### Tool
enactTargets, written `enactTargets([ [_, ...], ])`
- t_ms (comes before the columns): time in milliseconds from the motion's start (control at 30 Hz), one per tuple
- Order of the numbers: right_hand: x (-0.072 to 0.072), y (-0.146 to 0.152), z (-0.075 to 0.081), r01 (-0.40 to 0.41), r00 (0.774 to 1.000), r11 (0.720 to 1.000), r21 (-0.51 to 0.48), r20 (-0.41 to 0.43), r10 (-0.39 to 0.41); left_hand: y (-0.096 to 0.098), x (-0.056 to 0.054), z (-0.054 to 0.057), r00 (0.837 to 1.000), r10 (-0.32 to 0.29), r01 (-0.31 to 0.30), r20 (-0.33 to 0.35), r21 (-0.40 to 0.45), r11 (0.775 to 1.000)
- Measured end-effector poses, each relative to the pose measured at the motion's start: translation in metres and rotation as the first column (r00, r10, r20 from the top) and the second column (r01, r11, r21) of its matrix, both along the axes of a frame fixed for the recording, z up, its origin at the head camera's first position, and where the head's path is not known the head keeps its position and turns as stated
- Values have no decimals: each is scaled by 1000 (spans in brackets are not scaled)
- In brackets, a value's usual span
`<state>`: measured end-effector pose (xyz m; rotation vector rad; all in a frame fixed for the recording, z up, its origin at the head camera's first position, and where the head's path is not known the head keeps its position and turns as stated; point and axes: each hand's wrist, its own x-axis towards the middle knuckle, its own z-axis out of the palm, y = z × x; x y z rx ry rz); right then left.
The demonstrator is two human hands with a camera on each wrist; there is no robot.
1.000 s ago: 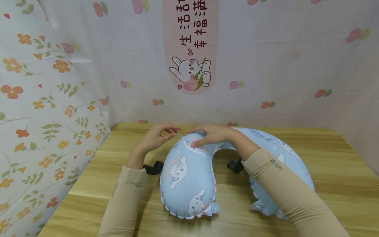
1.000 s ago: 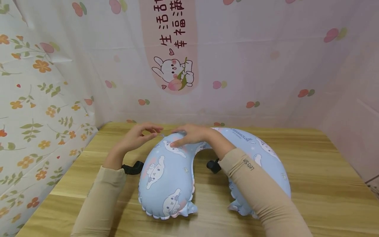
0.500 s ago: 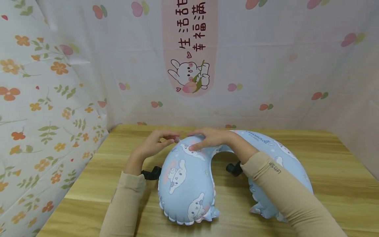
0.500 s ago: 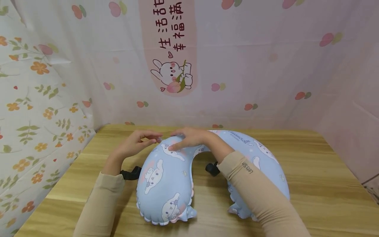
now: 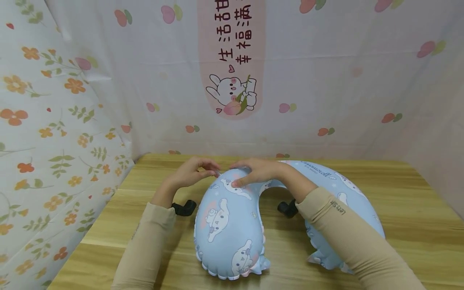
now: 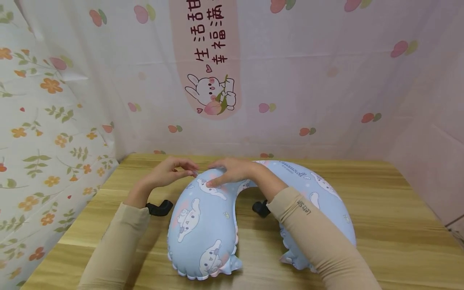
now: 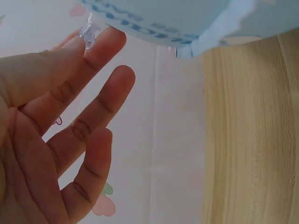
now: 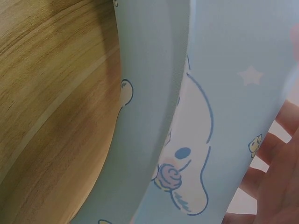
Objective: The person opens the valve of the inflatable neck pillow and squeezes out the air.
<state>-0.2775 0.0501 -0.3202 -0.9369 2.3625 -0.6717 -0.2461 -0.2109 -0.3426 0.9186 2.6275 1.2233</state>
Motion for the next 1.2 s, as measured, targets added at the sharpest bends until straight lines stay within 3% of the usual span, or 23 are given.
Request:
enactTargets([
  [400,1,2,1,-3,1000,1000,-7,-4,3,2,-5,4,998,-22,24,66,-19,1000],
  [667,1,0,0,-5,1000,1000,-3,2,5,3,-6,2,999,10,-8,33,-38,999],
  [1000,-2,-1,-1,-7,1000,1000,7,-23,7,2,-9,3,991,1,-5,136,30,1000],
  [1200,-3,3,0,-3,1000,1000,-3,-23,3,6,-12,4,995,-4,2,102,20,1000],
])
